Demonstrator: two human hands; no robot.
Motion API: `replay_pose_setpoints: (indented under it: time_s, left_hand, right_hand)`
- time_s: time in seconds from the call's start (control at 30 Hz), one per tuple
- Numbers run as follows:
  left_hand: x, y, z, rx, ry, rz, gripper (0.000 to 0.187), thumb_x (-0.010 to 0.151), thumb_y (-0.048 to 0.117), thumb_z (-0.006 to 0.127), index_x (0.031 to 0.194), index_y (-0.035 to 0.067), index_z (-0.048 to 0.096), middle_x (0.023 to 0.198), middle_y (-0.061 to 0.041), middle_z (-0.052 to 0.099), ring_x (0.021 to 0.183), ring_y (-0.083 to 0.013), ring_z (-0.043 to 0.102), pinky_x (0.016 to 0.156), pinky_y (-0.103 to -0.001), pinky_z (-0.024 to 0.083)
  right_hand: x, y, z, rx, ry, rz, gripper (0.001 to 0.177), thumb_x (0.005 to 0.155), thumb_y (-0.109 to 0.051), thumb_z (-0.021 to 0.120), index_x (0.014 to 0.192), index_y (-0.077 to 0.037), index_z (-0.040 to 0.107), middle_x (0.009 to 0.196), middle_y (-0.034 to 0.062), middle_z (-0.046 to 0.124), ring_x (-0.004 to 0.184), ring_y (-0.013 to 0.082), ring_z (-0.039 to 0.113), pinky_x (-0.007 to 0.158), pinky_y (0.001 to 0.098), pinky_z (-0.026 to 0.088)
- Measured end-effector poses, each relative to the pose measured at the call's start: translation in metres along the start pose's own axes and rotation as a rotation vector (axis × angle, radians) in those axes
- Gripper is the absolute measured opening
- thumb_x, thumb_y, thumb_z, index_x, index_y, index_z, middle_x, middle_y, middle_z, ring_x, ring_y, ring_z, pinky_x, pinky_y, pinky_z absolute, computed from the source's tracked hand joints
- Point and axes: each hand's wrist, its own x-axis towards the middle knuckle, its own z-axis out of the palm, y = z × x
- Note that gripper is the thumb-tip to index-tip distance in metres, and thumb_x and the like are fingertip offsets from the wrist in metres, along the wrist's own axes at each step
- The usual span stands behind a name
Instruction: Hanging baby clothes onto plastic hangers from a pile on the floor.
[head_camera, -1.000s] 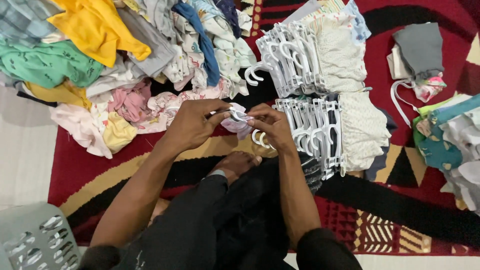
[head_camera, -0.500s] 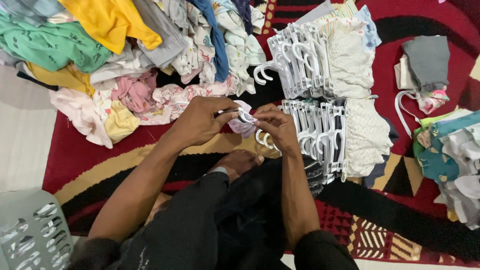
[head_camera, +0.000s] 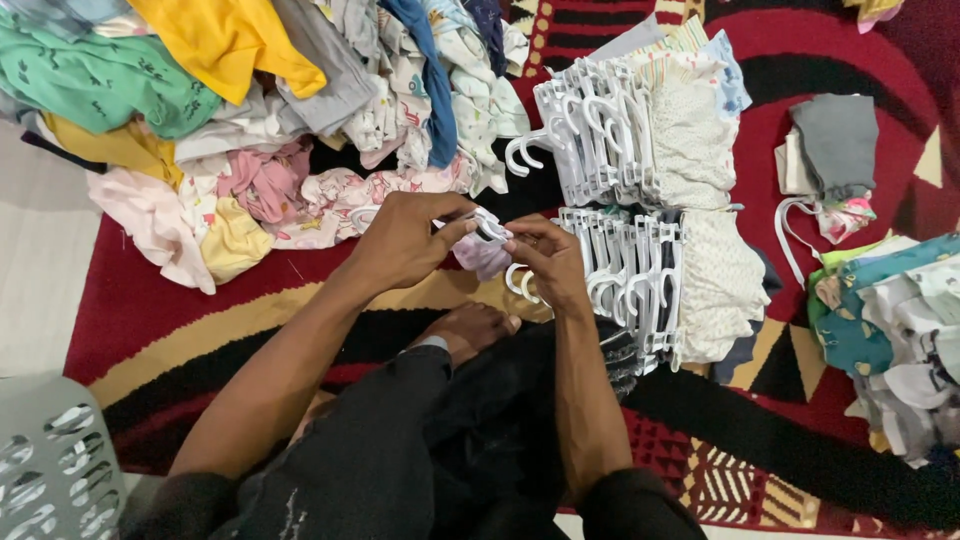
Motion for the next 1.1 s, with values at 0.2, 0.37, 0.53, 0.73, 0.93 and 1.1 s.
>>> replay_pose_setpoints:
  time_s: [0.2, 0.37, 0.53, 0.73, 0.93, 1.1]
  left_hand:
    - [0.001, -0.007, 0.006, -0.01, 0.009, -0.088, 0.021, 0.114, 0.021, 0.083, 0.132, 0.022, 0.093, 0.106, -0.013, 0.094, 0.107, -0.0344, 0.091, 0.099, -0.049, 0.069]
    - [0.001, -0.008, 0.005, 0.016, -0.008, -0.104, 0.023, 0.113, 0.022, 0.083, 0.133, 0.022, 0.093, 0.107, -0.014, 0.094, 0.107, -0.0372, 0.091, 0.098, -0.052, 0.069]
    - [0.001, -0.01, 0.003, 0.013, -0.014, -0.125, 0.025, 0.112, 0.021, 0.083, 0.135, 0.02, 0.093, 0.106, -0.016, 0.094, 0.106, -0.0386, 0.091, 0.098, -0.052, 0.07]
    - [0.003, -0.018, 0.007, 0.014, 0.032, -0.109, 0.027, 0.113, 0.021, 0.082, 0.137, 0.021, 0.094, 0.111, -0.015, 0.095, 0.107, -0.0377, 0.091, 0.098, -0.051, 0.069]
    - [-0.001, -0.016, 0.007, -0.008, 0.049, -0.143, 0.027, 0.111, 0.022, 0.083, 0.136, 0.02, 0.094, 0.111, -0.016, 0.095, 0.104, -0.0358, 0.092, 0.098, -0.05, 0.068]
    - [0.0, -0.027, 0.011, -0.054, 0.044, -0.124, 0.032, 0.112, 0.022, 0.083, 0.143, 0.019, 0.091, 0.117, -0.016, 0.095, 0.11, -0.0352, 0.091, 0.094, -0.048, 0.071]
  right_hand:
    - [0.003, 0.0, -0.002, -0.081, 0.005, 0.005, 0.034, 0.096, 0.011, 0.098, 0.129, 0.005, 0.091, 0.111, 0.0156, 0.08, 0.098, 0.0154, 0.079, 0.085, 0.0285, 0.069]
    - [0.002, -0.002, 0.002, -0.064, 0.025, 0.034, 0.039, 0.094, 0.012, 0.099, 0.131, 0.007, 0.089, 0.106, 0.0132, 0.081, 0.093, 0.0132, 0.08, 0.084, 0.0284, 0.071]
    - [-0.002, 0.002, 0.001, -0.056, 0.051, 0.047, 0.037, 0.091, 0.011, 0.101, 0.126, 0.008, 0.09, 0.101, 0.0109, 0.079, 0.09, 0.0104, 0.077, 0.08, 0.0245, 0.07]
    - [0.0, 0.005, 0.001, -0.002, 0.075, 0.064, 0.039, 0.089, 0.013, 0.102, 0.125, 0.009, 0.09, 0.095, 0.0119, 0.08, 0.087, 0.0141, 0.082, 0.08, 0.0283, 0.074]
    - [-0.002, 0.009, -0.001, 0.04, 0.094, 0.084, 0.036, 0.088, 0.014, 0.101, 0.123, 0.01, 0.091, 0.093, 0.011, 0.081, 0.088, 0.0147, 0.085, 0.082, 0.0288, 0.075]
    - [0.001, 0.015, -0.006, 0.062, 0.124, 0.097, 0.038, 0.086, 0.015, 0.101, 0.122, 0.009, 0.091, 0.092, 0.0092, 0.079, 0.088, 0.0138, 0.083, 0.083, 0.0289, 0.076]
